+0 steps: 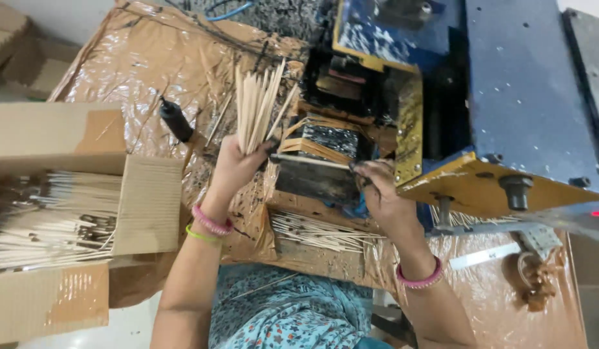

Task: Operating a machine to apply coating to bamboo sticks to create incense sticks.

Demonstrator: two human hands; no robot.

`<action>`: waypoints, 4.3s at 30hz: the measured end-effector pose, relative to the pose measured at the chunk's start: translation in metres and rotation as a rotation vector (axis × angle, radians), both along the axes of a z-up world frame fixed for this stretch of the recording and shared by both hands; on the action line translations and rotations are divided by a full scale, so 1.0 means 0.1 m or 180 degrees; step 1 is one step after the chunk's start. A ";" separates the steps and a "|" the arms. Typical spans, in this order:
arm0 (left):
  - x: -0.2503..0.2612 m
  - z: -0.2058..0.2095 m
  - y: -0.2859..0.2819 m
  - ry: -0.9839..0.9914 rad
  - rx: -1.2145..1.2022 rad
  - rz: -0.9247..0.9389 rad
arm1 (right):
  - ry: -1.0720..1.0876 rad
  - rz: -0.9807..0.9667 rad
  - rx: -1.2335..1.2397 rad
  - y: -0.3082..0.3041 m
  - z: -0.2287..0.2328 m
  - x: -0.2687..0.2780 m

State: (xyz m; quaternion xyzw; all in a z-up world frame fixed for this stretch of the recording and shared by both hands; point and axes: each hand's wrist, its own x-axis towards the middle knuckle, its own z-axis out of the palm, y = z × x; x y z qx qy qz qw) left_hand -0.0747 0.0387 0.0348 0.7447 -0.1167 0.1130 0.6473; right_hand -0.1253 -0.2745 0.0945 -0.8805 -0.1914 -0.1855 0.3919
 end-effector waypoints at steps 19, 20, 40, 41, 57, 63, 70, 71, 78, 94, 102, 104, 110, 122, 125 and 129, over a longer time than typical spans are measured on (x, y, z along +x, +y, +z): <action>0.76 -0.54 -0.40 0.0429 -0.1202 0.0079 | -0.0010 -0.0186 -0.0700 -0.29 -0.73 0.68; 0.75 -0.63 -0.38 0.0367 -0.1180 0.0089 | -0.0276 0.0028 -0.0412 -0.39 -0.92 0.81; -0.95 -0.56 -0.16 0.0627 -0.0121 -0.0528 | 0.0946 -0.0334 0.0858 -0.29 -0.72 -0.63; -0.91 -0.37 -0.21 -0.0388 0.1838 -0.0805 | 0.1099 0.0427 0.1449 -0.23 -0.73 -0.51; 0.79 -0.44 -0.37 0.1500 -0.1876 -0.0100 | -0.1168 0.0053 -0.1322 0.13 -0.04 0.22; 0.67 -0.18 -0.33 0.1413 -0.1812 -0.0541 | -0.0184 -0.0694 -0.1293 -0.03 -0.31 0.39; 0.14 -0.43 -0.17 0.0698 -0.1055 0.0241 | -0.0878 -0.0560 -0.0829 -0.19 -0.19 0.06; -0.05 -0.55 -0.16 0.0393 -0.1087 0.0297 | -0.1467 -0.0708 -0.1145 -0.12 0.09 -0.28; -0.99 -0.83 0.15 0.0415 -0.1156 0.0678 | -0.0835 -0.2439 -0.0575 -1.12 -0.57 -0.99; 0.23 -0.08 0.01 -0.0328 -0.0459 0.0281 | -0.0939 0.0551 -0.0641 0.09 0.01 0.28; 0.77 -0.45 -0.45 0.0628 -0.1587 0.0073 | -0.0992 -0.0313 -0.1430 0.15 -0.06 0.22; 0.76 -0.45 -0.48 0.0623 -0.1731 0.0010 | -0.0398 -0.0513 -0.1209 0.13 -0.14 0.18; 0.69 -0.34 -0.47 0.0498 -0.1831 0.0002 | 0.1571 -0.0919 -0.0655 -0.18 -0.62 0.67; -0.84 -1.24 0.36 -0.0051 -0.0754 0.1067 | -0.0165 -0.2239 0.0087 -1.40 -0.70 -0.83; -1.02 -0.56 0.04 0.0170 -0.1043 0.0750 | -0.1519 -0.2273 -0.1774 -0.85 -0.10 -0.87; -0.98 -0.94 -0.16 -0.0701 0.0957 0.0118 | 0.0362 -0.0759 0.1023 -0.63 -0.72 -0.88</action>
